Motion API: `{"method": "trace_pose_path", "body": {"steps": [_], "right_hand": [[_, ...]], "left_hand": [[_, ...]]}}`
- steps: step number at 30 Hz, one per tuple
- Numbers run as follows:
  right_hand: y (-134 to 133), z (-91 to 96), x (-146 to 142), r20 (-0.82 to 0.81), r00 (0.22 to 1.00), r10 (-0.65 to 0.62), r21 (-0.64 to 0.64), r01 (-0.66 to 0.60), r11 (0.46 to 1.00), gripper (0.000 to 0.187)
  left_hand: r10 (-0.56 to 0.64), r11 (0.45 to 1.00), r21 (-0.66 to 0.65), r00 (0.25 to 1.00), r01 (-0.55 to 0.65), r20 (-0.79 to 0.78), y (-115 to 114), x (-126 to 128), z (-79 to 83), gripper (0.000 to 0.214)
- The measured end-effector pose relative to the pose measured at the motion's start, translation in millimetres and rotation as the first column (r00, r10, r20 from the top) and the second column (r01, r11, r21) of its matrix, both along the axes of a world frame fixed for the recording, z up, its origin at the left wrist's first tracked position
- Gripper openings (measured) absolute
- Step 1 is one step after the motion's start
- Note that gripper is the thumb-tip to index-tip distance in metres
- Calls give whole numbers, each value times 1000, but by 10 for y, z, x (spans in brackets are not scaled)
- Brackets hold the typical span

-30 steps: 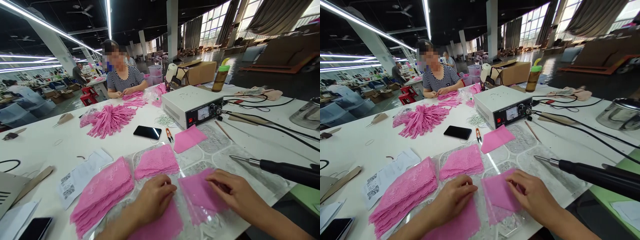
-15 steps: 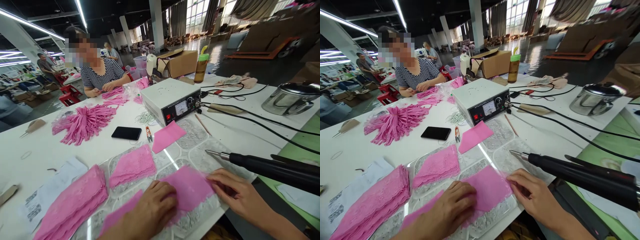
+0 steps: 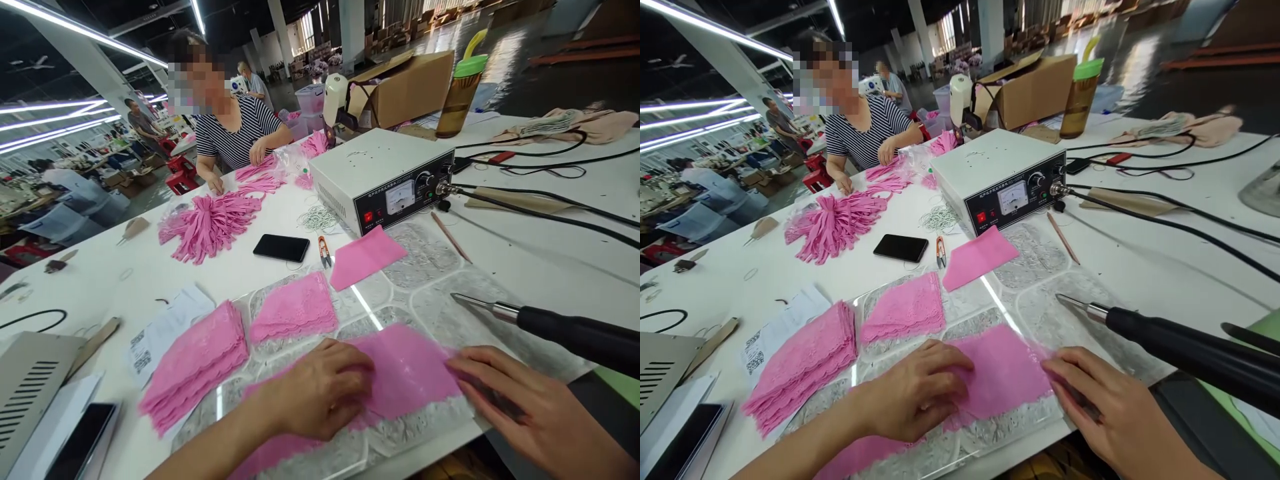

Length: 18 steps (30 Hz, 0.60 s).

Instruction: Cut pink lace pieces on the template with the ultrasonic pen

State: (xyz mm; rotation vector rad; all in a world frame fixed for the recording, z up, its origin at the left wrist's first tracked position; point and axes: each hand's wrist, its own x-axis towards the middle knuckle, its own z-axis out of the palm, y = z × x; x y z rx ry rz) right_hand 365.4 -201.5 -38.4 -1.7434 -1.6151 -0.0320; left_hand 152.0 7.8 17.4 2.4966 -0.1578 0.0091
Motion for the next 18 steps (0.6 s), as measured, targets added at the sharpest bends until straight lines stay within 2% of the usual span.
{"method": "trace_pose_path", "body": {"steps": [4,9,14,18], "right_hand": [[-40,-75,20,24,1000,13,-15,-13,1000,20],[-87,-151,47,36,999,26,1,-26,1000,20],[-73,-106,29,27,999,32,48,-33,998,20],[-55,-57,21,43,999,26,60,-29,998,21]], "left_hand": [[-7,996,89,1000,8,-10,-11,-15,-81,7],[1,997,80,1000,-1,9,0,-12,-78,16],[-48,996,78,999,47,12,60,-60,-12,18],[-96,982,161,995,96,-4,79,-127,-9,30]]}}
